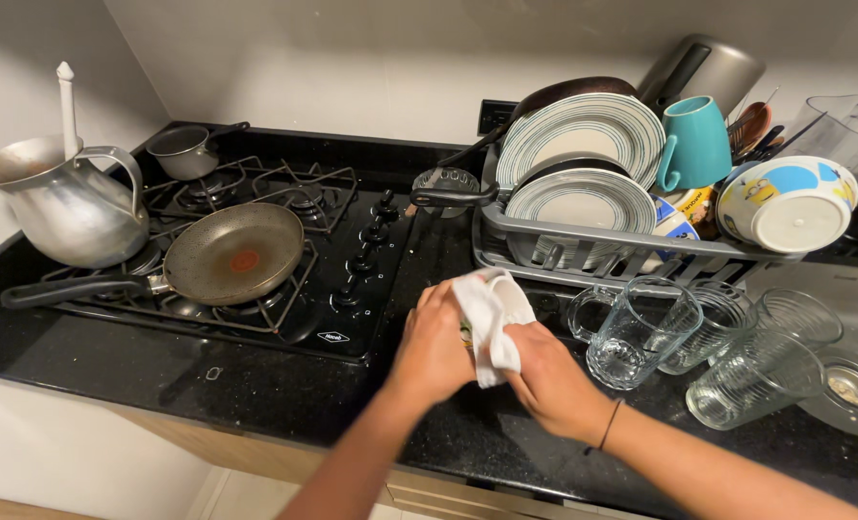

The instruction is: The person wipes several mugs and a bowl with a cloth, then places them into a dish rack in a kitchen.

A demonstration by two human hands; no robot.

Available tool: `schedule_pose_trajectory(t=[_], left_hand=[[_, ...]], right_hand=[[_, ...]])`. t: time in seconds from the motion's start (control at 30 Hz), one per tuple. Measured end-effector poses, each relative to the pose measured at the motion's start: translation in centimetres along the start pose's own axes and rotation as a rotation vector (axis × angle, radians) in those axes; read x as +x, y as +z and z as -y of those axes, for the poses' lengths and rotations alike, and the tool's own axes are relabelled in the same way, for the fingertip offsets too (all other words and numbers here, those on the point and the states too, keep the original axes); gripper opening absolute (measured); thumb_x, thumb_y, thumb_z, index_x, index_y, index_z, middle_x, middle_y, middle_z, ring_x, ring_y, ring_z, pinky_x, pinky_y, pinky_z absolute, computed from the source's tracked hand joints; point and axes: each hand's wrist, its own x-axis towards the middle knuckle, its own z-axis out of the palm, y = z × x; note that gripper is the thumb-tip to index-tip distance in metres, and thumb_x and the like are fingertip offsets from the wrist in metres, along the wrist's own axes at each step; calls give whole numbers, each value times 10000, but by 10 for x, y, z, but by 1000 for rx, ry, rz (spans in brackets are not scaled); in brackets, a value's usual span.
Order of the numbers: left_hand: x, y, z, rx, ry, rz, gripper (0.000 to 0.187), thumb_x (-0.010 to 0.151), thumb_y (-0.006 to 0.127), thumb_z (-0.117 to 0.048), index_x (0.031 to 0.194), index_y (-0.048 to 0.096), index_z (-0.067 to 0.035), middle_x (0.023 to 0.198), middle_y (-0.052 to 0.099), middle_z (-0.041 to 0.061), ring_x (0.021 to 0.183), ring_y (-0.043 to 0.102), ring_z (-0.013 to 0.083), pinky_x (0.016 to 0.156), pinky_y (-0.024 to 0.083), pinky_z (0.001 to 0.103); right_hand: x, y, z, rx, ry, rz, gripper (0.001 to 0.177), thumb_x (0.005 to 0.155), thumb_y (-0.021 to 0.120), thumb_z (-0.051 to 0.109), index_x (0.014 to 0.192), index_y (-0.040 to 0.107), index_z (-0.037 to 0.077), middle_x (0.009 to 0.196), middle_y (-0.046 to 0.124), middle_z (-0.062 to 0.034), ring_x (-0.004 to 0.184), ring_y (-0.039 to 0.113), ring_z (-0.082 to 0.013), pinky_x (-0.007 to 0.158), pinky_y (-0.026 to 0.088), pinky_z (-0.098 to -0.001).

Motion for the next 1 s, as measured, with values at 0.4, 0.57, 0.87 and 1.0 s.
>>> schedule_pose_trajectory(t=[0.4,0.57,0.87,1.0], left_hand=[[2,6,21,-1,13,278,991,467,946,-472,1293,584,-61,1293,635,176,1240,569,372,1119,372,437],[2,-10,-5,-37,-112,297,724,544,902,-364,1173,649,-108,1138,704,115,1043,679,308,880,515,420],[-15,45,12,540,199,-214,628,857,639,-46,1457,458,-62,1400,563,94,1338,497,281,934,435,455],[-18,48,17,755,397,-325,624,859,604,2,1467,489,-74,1370,574,86,1307,522,266,912,449,451]], right_hand=[[-14,21,-15,-22,140,-71,30,943,538,116,943,554,91,844,604,-112,788,575,-324,776,463,-440],[-16,15,-8,26,117,-49,111,1003,478,165,938,524,87,814,563,-90,763,528,-302,760,456,-414],[9,10,7,494,546,-266,321,1096,447,259,950,646,54,863,660,-50,821,583,-166,792,526,-367],[26,12,-6,895,1113,-418,483,1094,518,390,1012,647,-68,826,652,-126,705,634,-229,610,523,-349]])
